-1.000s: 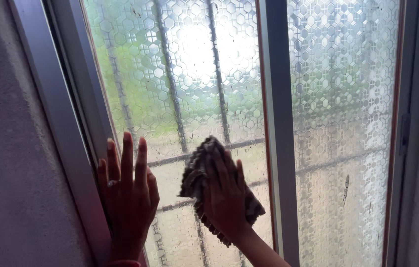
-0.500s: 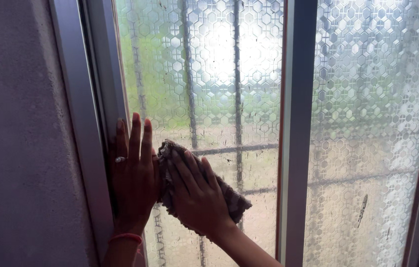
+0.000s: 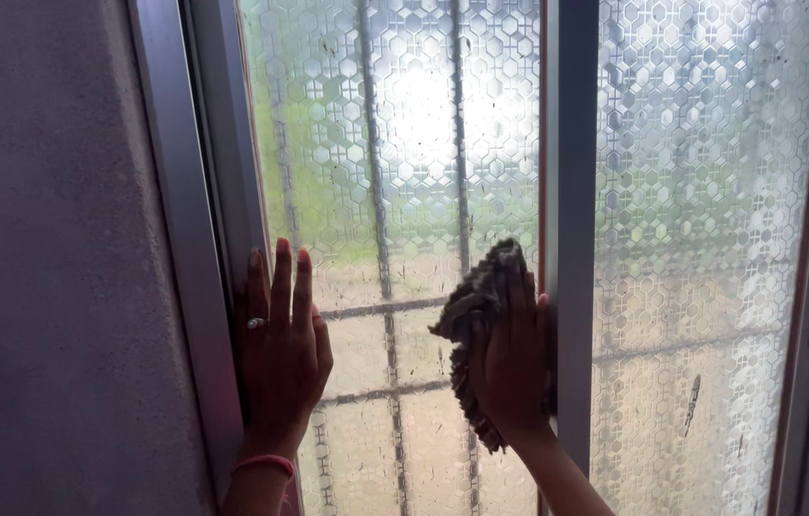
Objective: The person sprays a cleaning liquid from a bottle onto a window and wipes the glass and the window frame with a cloth.
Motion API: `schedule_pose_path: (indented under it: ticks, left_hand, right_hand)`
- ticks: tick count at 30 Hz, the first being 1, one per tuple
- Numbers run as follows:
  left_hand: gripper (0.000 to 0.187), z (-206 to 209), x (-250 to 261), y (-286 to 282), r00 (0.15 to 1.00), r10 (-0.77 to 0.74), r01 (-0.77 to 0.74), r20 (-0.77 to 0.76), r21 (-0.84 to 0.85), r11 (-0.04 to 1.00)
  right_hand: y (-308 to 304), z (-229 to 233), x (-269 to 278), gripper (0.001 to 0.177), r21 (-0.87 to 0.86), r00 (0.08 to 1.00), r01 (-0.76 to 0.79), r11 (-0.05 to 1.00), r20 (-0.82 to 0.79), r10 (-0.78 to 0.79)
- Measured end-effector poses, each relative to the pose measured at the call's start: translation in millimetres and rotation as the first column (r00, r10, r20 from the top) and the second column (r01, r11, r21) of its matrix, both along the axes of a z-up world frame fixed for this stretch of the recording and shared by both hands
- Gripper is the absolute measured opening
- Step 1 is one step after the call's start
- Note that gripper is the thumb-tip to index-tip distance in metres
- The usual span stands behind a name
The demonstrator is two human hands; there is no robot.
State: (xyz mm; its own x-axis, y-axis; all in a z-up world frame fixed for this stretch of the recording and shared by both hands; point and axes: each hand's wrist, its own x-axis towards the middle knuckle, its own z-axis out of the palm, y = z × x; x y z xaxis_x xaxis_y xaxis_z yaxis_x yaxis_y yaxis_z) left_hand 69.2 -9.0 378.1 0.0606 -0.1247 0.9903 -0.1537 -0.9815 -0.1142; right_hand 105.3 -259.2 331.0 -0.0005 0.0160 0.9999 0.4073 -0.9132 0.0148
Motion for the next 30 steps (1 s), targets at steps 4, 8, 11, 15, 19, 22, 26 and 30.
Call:
schedule_pose_path:
  ticks: [4,8,11,15,19,22,26,30]
  left_hand:
    - [0.062,-3.1,1.0,1.9,0.998,-0.063,0.063,-0.020,-0.004,0.998]
    - [0.059,-4.1,-0.4,4.7,0.986,-0.165,0.165,0.006,-0.009,0.986]
    - [0.060,-6.9,-0.9,6.8,0.985,-0.174,0.174,0.005,-0.027,0.984]
    - [0.061,-7.0,-0.7,9.6,0.983,-0.181,0.180,-0.026,-0.024,0.983]
    - [0.080,-11.1,4.6,13.5,0.952,-0.302,0.303,0.040,-0.001,0.953]
    - [0.085,-13.7,8.4,13.0,0.917,-0.390,0.391,0.083,-0.003,0.920]
    - [0.085,-16.5,8.7,12.3,0.929,-0.361,0.363,0.079,-0.004,0.932]
    - [0.085,-14.9,13.2,10.8,0.954,-0.296,0.297,0.052,-0.026,0.954]
  right_hand:
    - [0.1,-22.4,-5.8,0.043,0.028,0.999,-0.038,0.999,0.035,0.037]
    - [13.6,-19.6,-7.5,0.045,0.059,0.998,-0.029,0.998,0.056,0.025]
    - [22.0,-13.1,-16.3,0.048,0.015,0.998,-0.032,0.999,0.061,0.031]
    - [44.3,9.5,-23.8,0.055,-0.155,0.992,-0.122,0.980,0.003,0.124]
    - [83.8,25.3,-21.7,0.057,-0.545,0.997,-0.066,0.836,-0.010,0.072]
    - [117.7,32.7,-22.0,0.055,-0.609,0.992,-0.115,0.785,-0.030,0.123]
    - [112.4,51.3,-21.8,0.064,-0.683,0.999,-0.036,0.730,-0.021,0.029]
    - [87.9,82.7,-3.9,0.059,-0.657,0.989,-0.084,0.749,0.035,0.141]
